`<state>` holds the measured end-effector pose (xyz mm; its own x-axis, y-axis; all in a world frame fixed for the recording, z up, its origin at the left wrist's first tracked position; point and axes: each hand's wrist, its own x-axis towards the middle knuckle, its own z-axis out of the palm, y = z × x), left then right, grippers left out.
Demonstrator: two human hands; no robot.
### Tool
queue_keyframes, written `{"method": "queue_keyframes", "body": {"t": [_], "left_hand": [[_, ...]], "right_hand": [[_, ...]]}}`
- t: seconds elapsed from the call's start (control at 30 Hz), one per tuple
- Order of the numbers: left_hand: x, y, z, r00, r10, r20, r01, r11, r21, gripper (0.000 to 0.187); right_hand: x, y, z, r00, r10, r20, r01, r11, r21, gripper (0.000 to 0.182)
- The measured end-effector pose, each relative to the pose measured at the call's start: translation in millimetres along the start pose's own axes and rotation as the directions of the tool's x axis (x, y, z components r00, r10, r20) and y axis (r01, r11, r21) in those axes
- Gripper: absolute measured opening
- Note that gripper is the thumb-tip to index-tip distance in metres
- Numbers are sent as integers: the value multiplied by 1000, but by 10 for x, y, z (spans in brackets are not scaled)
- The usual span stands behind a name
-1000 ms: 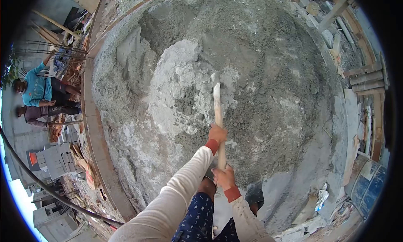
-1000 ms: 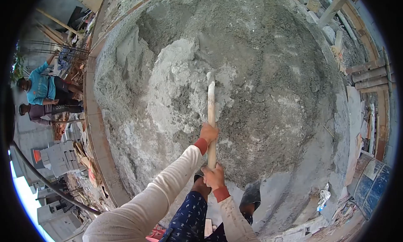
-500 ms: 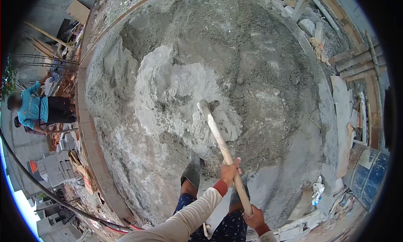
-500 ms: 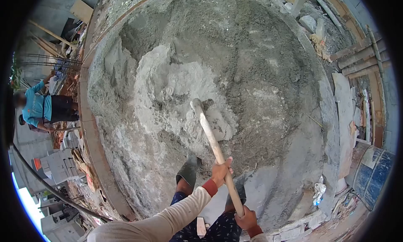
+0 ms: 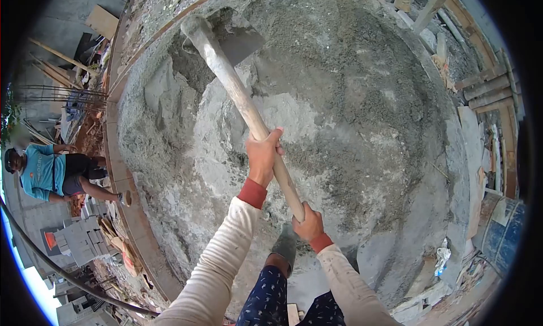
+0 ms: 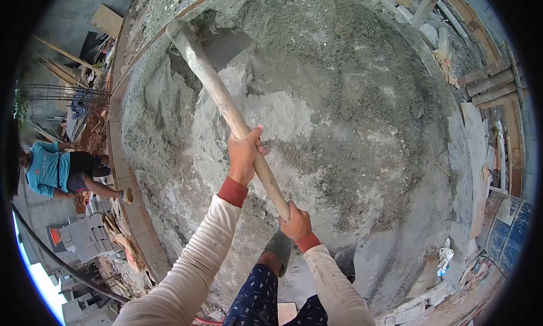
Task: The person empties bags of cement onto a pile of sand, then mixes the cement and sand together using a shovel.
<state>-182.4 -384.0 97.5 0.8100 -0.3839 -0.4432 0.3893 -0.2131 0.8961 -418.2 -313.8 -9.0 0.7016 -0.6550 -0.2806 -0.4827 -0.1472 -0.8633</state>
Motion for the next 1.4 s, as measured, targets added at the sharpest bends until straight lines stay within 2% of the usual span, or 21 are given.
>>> {"method": "queue_keyframes", "body": {"t": [0.07, 0.13, 0.23, 0.3, 0.37, 0.4, 0.47, 0.53, 0.57, 0.63, 0.7, 0.73, 0.87, 0.9, 0.97, 1.03, 1.13, 1.2, 1.27, 1.33, 1.4], "left_hand": [[666, 487, -190, 971, 231, 69, -236, 968, 80, 29], [1249, 736, -314, 898, 434, 76, -439, 870, 226, 35], [2062, 419, -549, 913, 407, 33, -392, 849, 355, 40], [2395, 7, -690, 932, 361, 37, -347, 856, 384, 38], [2556, -569, -811, 982, 185, 35, -176, 832, 526, 38], [2606, -859, -884, 995, 102, 21, -94, 802, 590, 38], [2547, -1397, -1027, 980, -196, -24, 163, 734, 660, 33], [2236, -1745, -1085, 997, -53, -59, 80, 633, 770, 26], [2199, -1657, -1012, 993, -109, -43, 105, 676, 729, 25], [2059, -1603, -934, 969, -247, -5, 190, 733, 653, 24], [2053, -1657, -881, 941, -339, 5, 235, 662, 711, 50], [2073, -1591, -769, 929, -369, 15, 240, 634, 736, 65], [1663, -1930, -511, 928, -370, 40, 299, 804, 514, 40], [1422, -1950, -456, 905, -416, 83, 363, 861, 355, 30], [980, -2231, -380, 858, -492, 148, 464, 866, 188, 30], [378, -2519, -259, 876, -480, 42, 459, 858, 231, 29], [-474, -2805, -122, 893, -450, 23, 441, 883, 159, 28], [-1042, -2831, -74, 875, -485, 3, 477, 862, 172, 28], [-1586, -2787, -37, 846, -533, -14, 526, 830, 184, 28], [-1995, -2835, -50, 830, -557, -26, 553, 817, 163, 28], [-2072, -2764, -31, 831, -555, -32, 553, 820, 151, 30]], "right_hand": [[825, -462, 362, 997, -65, -44, 67, 996, 58, 37], [1604, -753, 797, 991, -94, -90, 105, 987, 119, 46], [2521, -1153, 1230, 995, -56, -81, 67, 988, 142, 48], [2883, -1098, 1501, 998, 11, -69, 2, 983, 185, 47], [3005, -901, 1719, 996, 80, -36, -69, 965, 251, 45], [2902, -778, 1810, 978, 201, 52, -207, 947, 247, 44], [2570, -546, 1946, 886, 408, 221, -451, 870, 200, 42], [2102, -271, 2100, 947, 318, 32, -320, 944, 86, 33], [2082, -222, 2072, 966, 248, -78, -247, 969, 31, 29], [2039, -345, 1802, 931, 362, 50, -366, 921, 137, 27], [1799, -494, 1506, 878, 448, 170, -477, 849, 227, 27], [1689, -481, 1398, 887, 435, 156, -460, 863, 206, 29], [846, -243, 979, 898, 427, 106, -437, 892, 114, 34], [595, -174, 829, 898, 429, 101, -439, 890, 125, 34], [95, 76, 584, 902, 421, 95, -431, 892, 138, 33], [-455, 398, 462, 897, 430, 107, -442, 882, 165, 34], [-1181, 716, 217, 863, 485, 139, -504, 828, 244, 34], [-1739, 990, 115, 919, 385, 81, -386, 922, -1, 31], [-2255, 1139, -5, 952, 305, 37, -298, 945, -134, 30], [-2692, 1322, -41, 939, 334, 82, -323, 938, -127, 30], [-2770, 1309, -46, 925, 374, 72, -363, 923, -127, 29]]}}
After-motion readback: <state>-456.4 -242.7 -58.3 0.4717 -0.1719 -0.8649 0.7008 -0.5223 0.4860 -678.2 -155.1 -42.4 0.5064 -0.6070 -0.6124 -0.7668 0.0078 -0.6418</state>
